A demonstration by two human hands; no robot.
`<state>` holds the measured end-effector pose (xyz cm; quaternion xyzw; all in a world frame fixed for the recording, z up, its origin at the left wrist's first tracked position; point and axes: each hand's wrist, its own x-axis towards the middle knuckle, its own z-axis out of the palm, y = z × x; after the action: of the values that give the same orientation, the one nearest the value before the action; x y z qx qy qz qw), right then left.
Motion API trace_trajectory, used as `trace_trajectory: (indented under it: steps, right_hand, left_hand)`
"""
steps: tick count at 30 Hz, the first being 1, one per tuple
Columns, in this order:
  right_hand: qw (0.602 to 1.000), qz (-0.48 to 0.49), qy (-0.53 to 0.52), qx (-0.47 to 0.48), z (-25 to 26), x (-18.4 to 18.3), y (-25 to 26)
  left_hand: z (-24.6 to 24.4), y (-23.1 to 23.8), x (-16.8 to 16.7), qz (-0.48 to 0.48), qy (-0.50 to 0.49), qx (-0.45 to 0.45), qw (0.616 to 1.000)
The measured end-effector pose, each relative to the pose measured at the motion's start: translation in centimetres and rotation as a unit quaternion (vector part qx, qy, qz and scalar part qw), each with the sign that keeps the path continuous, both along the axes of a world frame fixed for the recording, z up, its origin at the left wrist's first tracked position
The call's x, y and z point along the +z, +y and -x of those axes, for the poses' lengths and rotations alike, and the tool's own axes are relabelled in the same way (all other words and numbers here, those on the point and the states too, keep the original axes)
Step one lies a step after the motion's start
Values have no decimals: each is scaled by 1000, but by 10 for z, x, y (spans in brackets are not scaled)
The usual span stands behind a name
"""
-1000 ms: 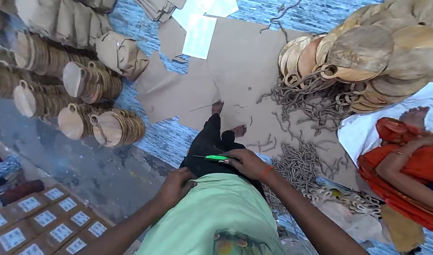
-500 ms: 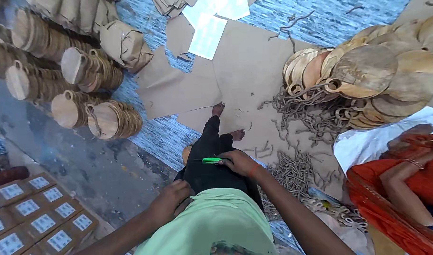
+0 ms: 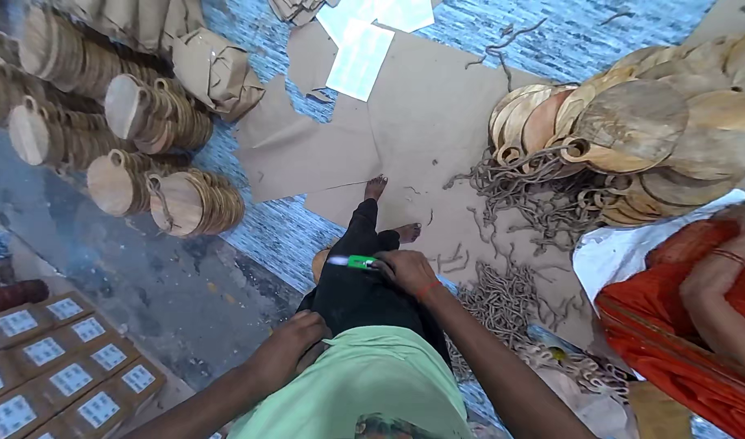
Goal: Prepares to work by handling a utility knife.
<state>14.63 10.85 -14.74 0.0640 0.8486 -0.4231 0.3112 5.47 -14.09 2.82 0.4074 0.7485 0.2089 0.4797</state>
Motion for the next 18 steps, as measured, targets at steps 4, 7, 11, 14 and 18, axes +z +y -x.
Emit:
trace_trajectory:
  steps: [4, 7, 11, 14, 18]
  right_hand:
    - [986, -46, -125, -99, 9, -22, 12]
    - [982, 131, -23, -136, -2, -4, 8]
    - [985, 165, -49, -4, 1, 1, -5]
    - [986, 79, -144, -38, 8, -26, 5]
    - [977, 101, -142, -122, -1, -38, 25]
  left_hand:
    - [0, -1, 0, 7, 1, -6, 1000]
    - [1, -2, -1, 20, -4, -2, 1000]
    - [3, 1, 0, 25, -12, -10, 1000]
    - [4, 3, 0, 23, -7, -9, 1000]
    - [6, 1, 2, 35, -3, -6, 999]
